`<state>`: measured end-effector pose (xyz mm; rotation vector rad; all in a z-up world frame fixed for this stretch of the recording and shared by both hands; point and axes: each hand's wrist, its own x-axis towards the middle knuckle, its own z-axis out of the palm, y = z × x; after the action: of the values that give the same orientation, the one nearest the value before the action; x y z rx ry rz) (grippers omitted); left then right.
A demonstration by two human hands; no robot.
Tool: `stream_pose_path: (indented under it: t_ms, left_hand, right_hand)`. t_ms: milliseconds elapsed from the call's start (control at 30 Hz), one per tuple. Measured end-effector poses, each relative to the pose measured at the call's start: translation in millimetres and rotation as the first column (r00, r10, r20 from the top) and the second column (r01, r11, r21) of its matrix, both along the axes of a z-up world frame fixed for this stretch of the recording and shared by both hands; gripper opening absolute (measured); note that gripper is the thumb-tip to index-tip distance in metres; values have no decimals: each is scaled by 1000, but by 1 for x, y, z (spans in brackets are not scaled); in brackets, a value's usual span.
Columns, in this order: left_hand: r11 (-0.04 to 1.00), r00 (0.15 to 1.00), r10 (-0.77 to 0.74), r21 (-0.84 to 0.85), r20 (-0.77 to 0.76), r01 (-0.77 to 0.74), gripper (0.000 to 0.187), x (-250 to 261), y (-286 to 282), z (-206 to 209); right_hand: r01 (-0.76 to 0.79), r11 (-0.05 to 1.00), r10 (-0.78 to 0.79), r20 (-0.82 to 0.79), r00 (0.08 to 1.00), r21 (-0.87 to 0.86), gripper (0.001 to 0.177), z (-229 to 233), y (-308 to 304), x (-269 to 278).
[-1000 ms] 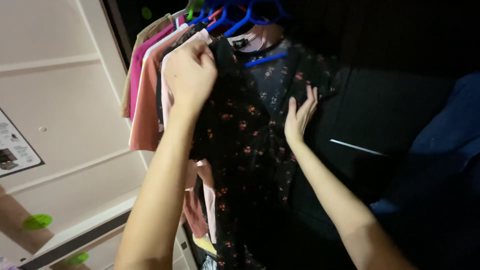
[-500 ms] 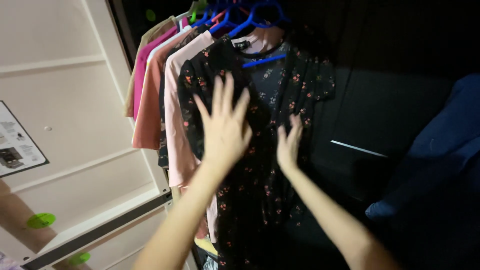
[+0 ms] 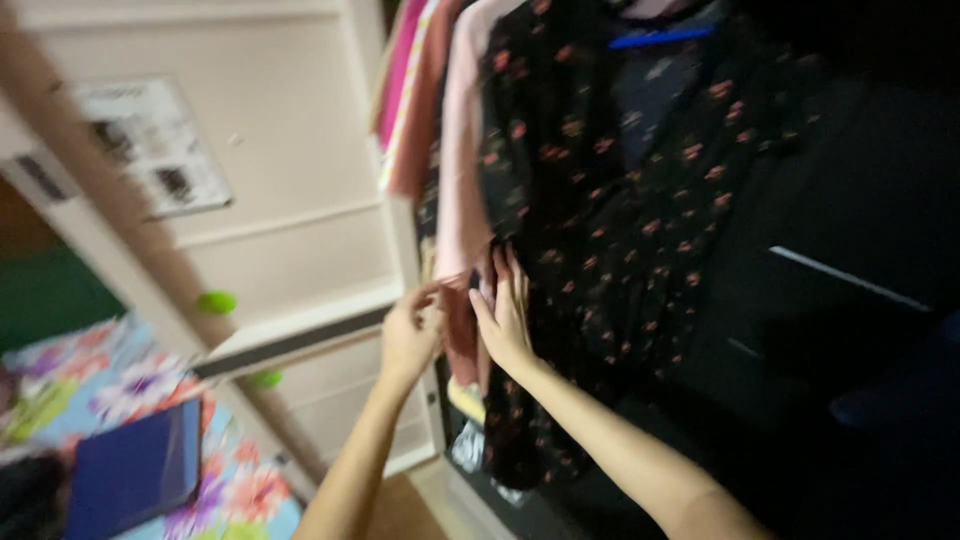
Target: Hanging clothes from a pile on the bed into a closet using hangers.
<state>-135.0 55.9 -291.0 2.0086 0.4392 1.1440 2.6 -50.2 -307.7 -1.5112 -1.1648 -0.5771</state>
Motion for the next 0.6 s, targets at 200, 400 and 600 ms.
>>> stream_pose_path:
  t_ms: [200,400,600]
  left_hand:
    - [977,974,200,-99,104,-190,31,-136,44,-24]
    - [887,919,391,-285,47,-363,27,-336,33,-33]
    - [721,810,583,-416,-66,-554,28,-521,2,-105]
  right_hand:
    - [-196,977,192,-48,980,-80,60,-10,40,-113]
    - [-491,852,464,-172,869,-182,48,-15,68,-279]
    - [-717,609,677,-248,693,-340,36,-79,90,-424]
